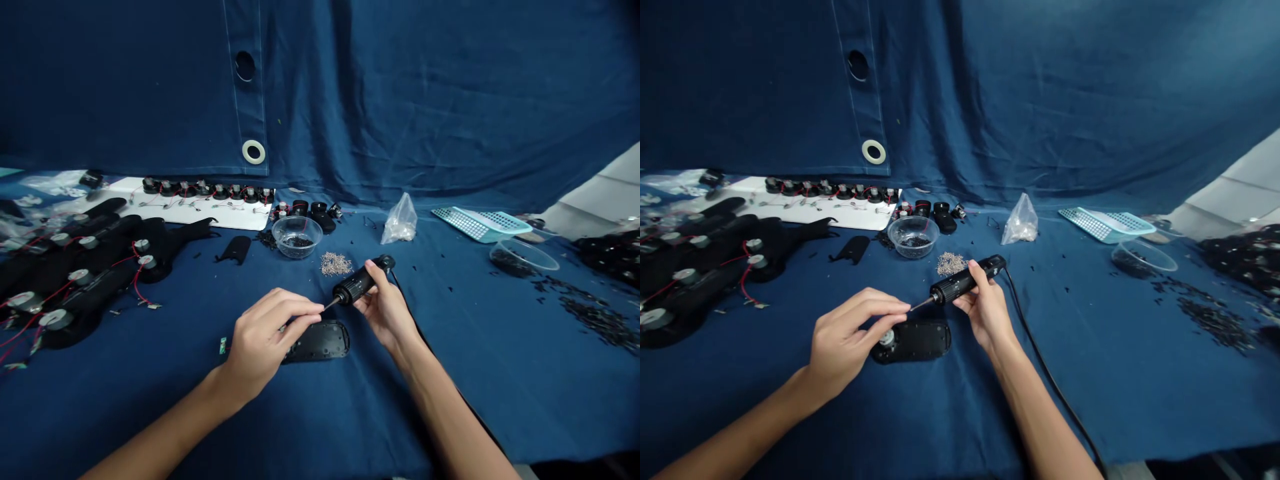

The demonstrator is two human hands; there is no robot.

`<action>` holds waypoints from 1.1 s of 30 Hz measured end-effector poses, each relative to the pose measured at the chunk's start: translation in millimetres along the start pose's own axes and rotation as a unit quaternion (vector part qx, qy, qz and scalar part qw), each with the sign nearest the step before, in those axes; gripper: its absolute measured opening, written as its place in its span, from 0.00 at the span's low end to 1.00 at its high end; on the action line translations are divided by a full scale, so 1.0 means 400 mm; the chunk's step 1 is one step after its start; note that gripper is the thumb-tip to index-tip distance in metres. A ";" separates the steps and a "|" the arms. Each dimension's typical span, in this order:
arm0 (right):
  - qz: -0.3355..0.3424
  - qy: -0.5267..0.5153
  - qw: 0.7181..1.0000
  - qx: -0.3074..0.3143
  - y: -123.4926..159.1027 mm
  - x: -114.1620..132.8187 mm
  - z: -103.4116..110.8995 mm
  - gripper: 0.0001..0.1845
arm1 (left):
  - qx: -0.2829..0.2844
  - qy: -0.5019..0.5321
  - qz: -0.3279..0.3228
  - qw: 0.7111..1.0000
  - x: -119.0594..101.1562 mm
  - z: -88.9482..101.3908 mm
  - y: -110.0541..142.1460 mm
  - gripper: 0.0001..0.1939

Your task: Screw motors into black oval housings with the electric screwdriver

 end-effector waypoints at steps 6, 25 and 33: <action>-0.016 0.012 1.000 -0.001 0.005 -0.005 -0.005 0.17 | -0.005 -0.023 -0.030 0.999 -0.009 -0.007 0.011 0.07; -0.043 -0.014 0.998 0.036 0.013 -0.040 -0.017 0.18 | -0.019 -0.054 -0.068 0.996 -0.011 -0.007 0.019 0.07; -0.048 -0.014 0.998 0.039 0.014 -0.051 -0.019 0.19 | -0.006 -0.108 -0.078 0.991 0.000 -0.019 0.032 0.08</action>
Point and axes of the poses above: each hand's wrist, its own y-axis away from the middle knuckle, its own z-axis out of the back of the hand, x = y × z, the point moved 7 cm from there along -y, towards the middle knuckle, and after that the axes turned 9 degrees about -y, right-handed, at the moved point
